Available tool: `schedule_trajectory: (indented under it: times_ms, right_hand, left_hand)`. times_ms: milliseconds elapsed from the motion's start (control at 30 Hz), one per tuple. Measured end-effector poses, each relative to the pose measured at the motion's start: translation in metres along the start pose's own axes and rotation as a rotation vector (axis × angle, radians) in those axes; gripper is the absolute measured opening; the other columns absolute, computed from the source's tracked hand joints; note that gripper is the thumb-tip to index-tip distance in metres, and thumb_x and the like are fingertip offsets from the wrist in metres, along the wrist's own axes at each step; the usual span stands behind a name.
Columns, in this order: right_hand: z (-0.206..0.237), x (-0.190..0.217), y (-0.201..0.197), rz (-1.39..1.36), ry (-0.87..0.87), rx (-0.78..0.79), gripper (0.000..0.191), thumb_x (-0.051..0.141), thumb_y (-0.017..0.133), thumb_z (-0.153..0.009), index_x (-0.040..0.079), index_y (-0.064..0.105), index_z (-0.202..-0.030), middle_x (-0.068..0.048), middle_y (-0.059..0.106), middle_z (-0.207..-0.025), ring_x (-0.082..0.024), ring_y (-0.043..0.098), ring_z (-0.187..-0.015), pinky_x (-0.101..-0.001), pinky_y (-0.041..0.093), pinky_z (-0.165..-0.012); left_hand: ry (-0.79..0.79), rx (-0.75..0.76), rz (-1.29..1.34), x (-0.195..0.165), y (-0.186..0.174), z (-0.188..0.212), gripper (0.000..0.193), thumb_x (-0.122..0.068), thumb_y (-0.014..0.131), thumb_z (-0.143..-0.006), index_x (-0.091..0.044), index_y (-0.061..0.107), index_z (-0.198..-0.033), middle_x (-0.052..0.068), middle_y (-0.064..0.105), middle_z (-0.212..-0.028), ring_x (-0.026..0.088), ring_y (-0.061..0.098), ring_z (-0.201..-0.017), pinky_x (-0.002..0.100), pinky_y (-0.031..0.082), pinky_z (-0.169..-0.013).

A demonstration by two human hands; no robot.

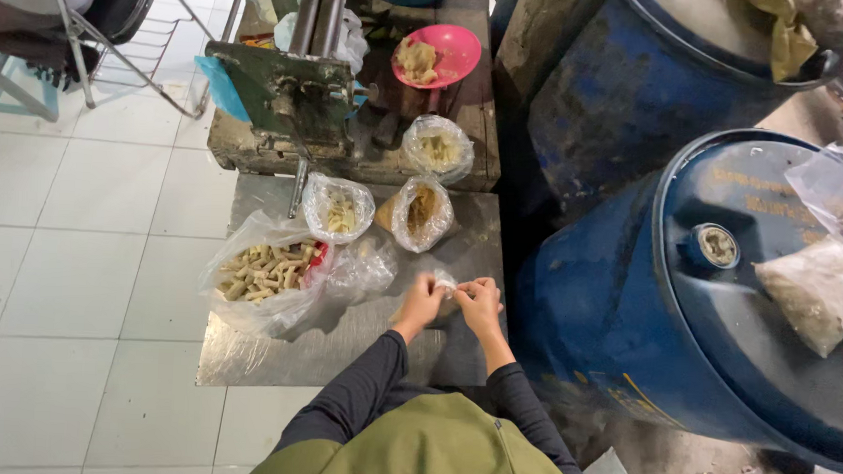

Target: The person flattens pieces of dough by hand on a metal table, dusts them with flour from a cone-shaped bag, and folds or wraps the flattened dough pieces, placing finished pieces into a plastic bag. They then move to a roller machine, feed dough through it, collect the flattened pieces, and bag them.

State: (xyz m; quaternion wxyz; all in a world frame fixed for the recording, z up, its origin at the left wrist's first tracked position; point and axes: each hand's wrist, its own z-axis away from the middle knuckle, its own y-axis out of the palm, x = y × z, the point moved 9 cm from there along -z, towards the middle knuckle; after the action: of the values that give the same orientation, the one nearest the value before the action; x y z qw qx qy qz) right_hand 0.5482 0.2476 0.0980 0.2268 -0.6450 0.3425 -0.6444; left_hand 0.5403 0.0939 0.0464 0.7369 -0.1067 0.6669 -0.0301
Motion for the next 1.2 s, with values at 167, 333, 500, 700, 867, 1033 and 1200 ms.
schedule_trajectory:
  times_ms: [167,333,500,700,867,1033,1200]
  right_hand:
    - [-0.012,-0.009,0.009,0.068,0.053,0.028,0.016,0.031,0.081,-0.075,0.022,0.083,-0.088,-0.001,0.059,-0.110,-0.024,0.052,-0.114,-0.0467,0.036,-0.092]
    - [-0.024,-0.018,0.020,0.060,0.005,0.094,0.016,0.030,0.082,-0.073,0.023,0.084,-0.087,-0.001,0.059,-0.108,-0.023,0.052,-0.113,-0.0448,0.037,-0.092]
    - [-0.032,-0.037,0.038,-0.081,0.119,0.172,0.017,0.030,0.080,-0.076,0.020,0.083,-0.090,0.001,0.063,-0.107,-0.021,0.059,-0.106,-0.0420,0.041,-0.090]
    - [-0.040,-0.031,0.064,-0.100,0.095,0.439,0.019,0.019,0.080,-0.078,0.011,0.081,-0.095,-0.004,0.067,-0.110,-0.019,0.069,-0.094,-0.0361,0.051,-0.084]
    - [-0.122,0.004,0.022,-0.494,-0.103,0.231,0.028,0.007,0.065,-0.094,0.002,0.068,-0.122,-0.009,0.071,-0.116,-0.016,0.065,-0.101,-0.0309,0.053,-0.089]
    - [-0.269,0.021,-0.004,-0.709,0.124,-0.071,0.036,0.013,0.059,-0.098,0.003,0.060,-0.133,-0.007,0.070,-0.114,-0.014,0.061,-0.085,-0.0291,0.053,-0.077]
    - [-0.334,0.056,0.017,-0.110,0.074,0.058,0.034,0.023,0.079,-0.088,0.002,0.078,-0.116,-0.016,0.073,-0.101,-0.016,0.056,-0.089,-0.0304,0.048,-0.080]
  left_hand:
    - [-0.047,0.199,-0.079,0.006,0.016,-0.007,0.029,-0.028,0.070,-0.090,-0.007,0.072,-0.109,0.011,0.076,-0.090,0.021,0.072,-0.080,0.036,0.055,-0.075]
    - [0.092,0.232,-0.292,0.005,0.020,-0.012,0.021,-0.027,0.071,-0.095,-0.008,0.081,-0.097,0.009,0.076,-0.095,0.026,0.068,-0.087,0.045,0.048,-0.078]
    - [-0.232,0.172,0.266,0.045,0.025,-0.020,0.033,-0.018,0.061,-0.095,-0.011,0.045,-0.123,0.008,0.072,-0.086,0.017,0.066,-0.073,0.036,0.051,-0.067]
    - [-0.270,0.115,0.332,0.042,0.022,-0.026,0.038,-0.010,0.060,-0.094,-0.010,0.036,-0.124,0.016,0.069,-0.091,0.025,0.066,-0.081,0.038,0.054,-0.072]
    - [0.354,-0.122,-0.414,-0.073,-0.024,-0.059,0.021,-0.011,0.056,-0.098,-0.004,0.057,-0.117,0.024,0.060,-0.122,0.043,0.058,-0.114,0.048,0.048,-0.095]
    - [0.412,-0.439,-0.168,-0.125,-0.061,-0.207,0.035,-0.004,0.046,-0.106,0.001,0.049,-0.141,0.023,0.064,-0.131,0.039,0.063,-0.123,0.045,0.050,-0.103]
    - [0.023,-0.348,-0.236,-0.097,-0.047,-0.310,0.043,-0.016,0.066,-0.096,0.001,0.052,-0.134,0.026,0.066,-0.120,0.043,0.063,-0.112,0.047,0.049,-0.093]
